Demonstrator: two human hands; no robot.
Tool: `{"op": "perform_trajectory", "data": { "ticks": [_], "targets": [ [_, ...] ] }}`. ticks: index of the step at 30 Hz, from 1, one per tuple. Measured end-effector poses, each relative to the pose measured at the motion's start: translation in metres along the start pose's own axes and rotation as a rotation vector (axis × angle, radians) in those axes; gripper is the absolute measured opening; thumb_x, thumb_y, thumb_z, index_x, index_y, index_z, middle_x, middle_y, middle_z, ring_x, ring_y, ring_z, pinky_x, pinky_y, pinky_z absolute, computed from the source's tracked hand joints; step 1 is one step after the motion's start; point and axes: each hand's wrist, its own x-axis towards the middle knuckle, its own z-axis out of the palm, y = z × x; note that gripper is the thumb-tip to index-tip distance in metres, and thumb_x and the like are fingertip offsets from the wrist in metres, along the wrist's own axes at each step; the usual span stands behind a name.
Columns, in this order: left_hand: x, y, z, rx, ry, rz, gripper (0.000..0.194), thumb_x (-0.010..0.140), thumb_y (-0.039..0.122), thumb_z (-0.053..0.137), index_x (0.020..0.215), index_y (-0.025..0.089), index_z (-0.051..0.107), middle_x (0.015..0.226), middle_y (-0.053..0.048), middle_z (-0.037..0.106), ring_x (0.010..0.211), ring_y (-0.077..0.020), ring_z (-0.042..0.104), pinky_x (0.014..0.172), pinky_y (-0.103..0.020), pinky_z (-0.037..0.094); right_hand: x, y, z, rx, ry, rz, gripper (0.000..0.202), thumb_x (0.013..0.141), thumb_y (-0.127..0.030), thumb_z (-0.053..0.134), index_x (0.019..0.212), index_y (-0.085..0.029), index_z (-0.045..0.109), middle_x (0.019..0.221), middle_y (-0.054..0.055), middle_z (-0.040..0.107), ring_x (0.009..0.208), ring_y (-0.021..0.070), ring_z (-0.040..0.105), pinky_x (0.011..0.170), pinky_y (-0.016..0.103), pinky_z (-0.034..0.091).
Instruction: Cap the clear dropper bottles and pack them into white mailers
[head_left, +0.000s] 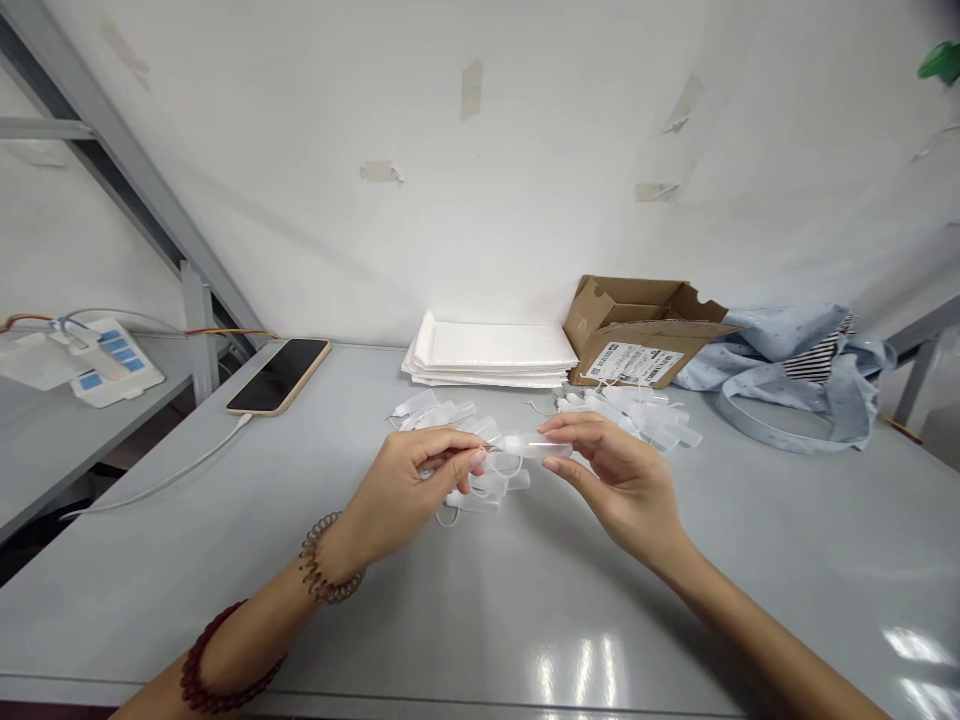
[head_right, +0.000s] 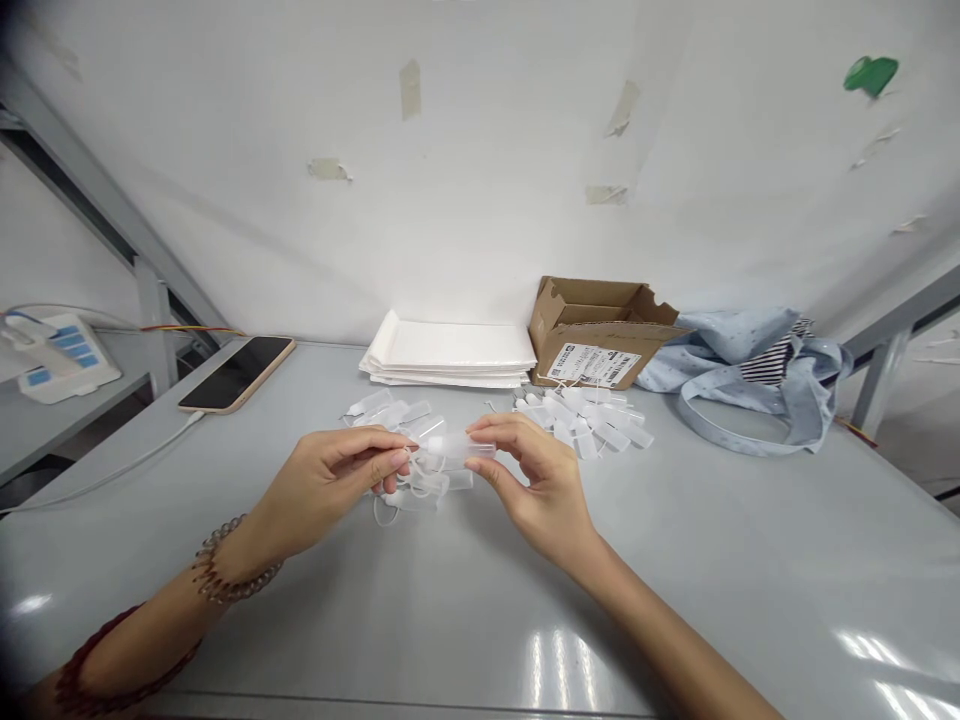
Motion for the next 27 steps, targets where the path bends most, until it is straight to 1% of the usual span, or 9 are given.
{"op": "perform_trajectory", "data": {
  "ticks": [5,11,16,19,23,27],
  "targets": [
    [0.0,0.0001,0.0002,0.019,-0.007,0.006,0.016,0.087,0.026,0.055,0.087,0.018,0.07,0.074,0.0,0.066,0.06,-0.0102,0.059,0.056,-0.02,0.049,0.0011,-0.0027,-0.0002,-0.075,0.005,-0.068,0.02,0.081,-0.011,0.063,0.095,-0.024,0.065,0.094,0.004,0.066,0.09,0.0194,0.063,0.075,0.035,0.052],
    [-0.0004,-0.0022,0.0017,0.108,-0.005,0.077,0.015,0.086,0.02,0.055,0.085,0.017,0.069,0.074,0.0,0.066,0.058,-0.0095,0.059,0.056,-0.019,0.048,0.0038,-0.0066,-0.002,-0.174,-0.01,-0.192,0.024,0.08,-0.006,0.061,0.096,-0.023,0.065,0.094,0.005,0.069,0.089,0.019,0.065,0.076,0.034,0.053],
    [0.0,-0.0065,0.0043,0.24,-0.016,0.197,0.017,0.087,0.015,0.051,0.086,0.016,0.068,0.069,-0.001,0.065,0.06,-0.0113,0.057,0.058,-0.021,0.046,0.0052,-0.0044,-0.0036,-0.195,-0.058,-0.202,0.026,0.083,-0.006,0.057,0.098,-0.025,0.064,0.095,0.005,0.07,0.09,0.0208,0.066,0.074,0.036,0.055],
    [0.0005,-0.0075,0.0056,0.303,-0.027,0.259,0.018,0.087,0.014,0.05,0.085,0.015,0.068,0.066,-0.001,0.064,0.06,-0.0123,0.056,0.059,-0.023,0.045,0.0045,-0.0031,-0.0037,-0.201,-0.082,-0.232,0.028,0.084,-0.005,0.054,0.101,-0.026,0.062,0.094,0.005,0.07,0.09,0.0211,0.066,0.074,0.038,0.055],
    [0.0011,-0.0074,0.0066,0.337,-0.039,0.282,0.019,0.087,0.013,0.049,0.083,0.015,0.067,0.065,-0.001,0.063,0.059,-0.0118,0.055,0.059,-0.023,0.043,0.0029,-0.0023,-0.0029,-0.204,-0.103,-0.262,0.032,0.084,-0.002,0.051,0.104,-0.026,0.061,0.096,0.006,0.07,0.088,0.0211,0.066,0.074,0.04,0.054],
    [0.0009,-0.009,0.0075,0.351,-0.039,0.284,0.019,0.087,0.011,0.049,0.082,0.015,0.067,0.063,0.0,0.062,0.057,-0.0108,0.054,0.055,-0.021,0.041,0.0017,0.0002,-0.001,-0.19,-0.115,-0.264,0.032,0.084,-0.001,0.05,0.104,-0.024,0.06,0.098,0.007,0.07,0.087,0.0205,0.066,0.072,0.038,0.055]
  ]
}}
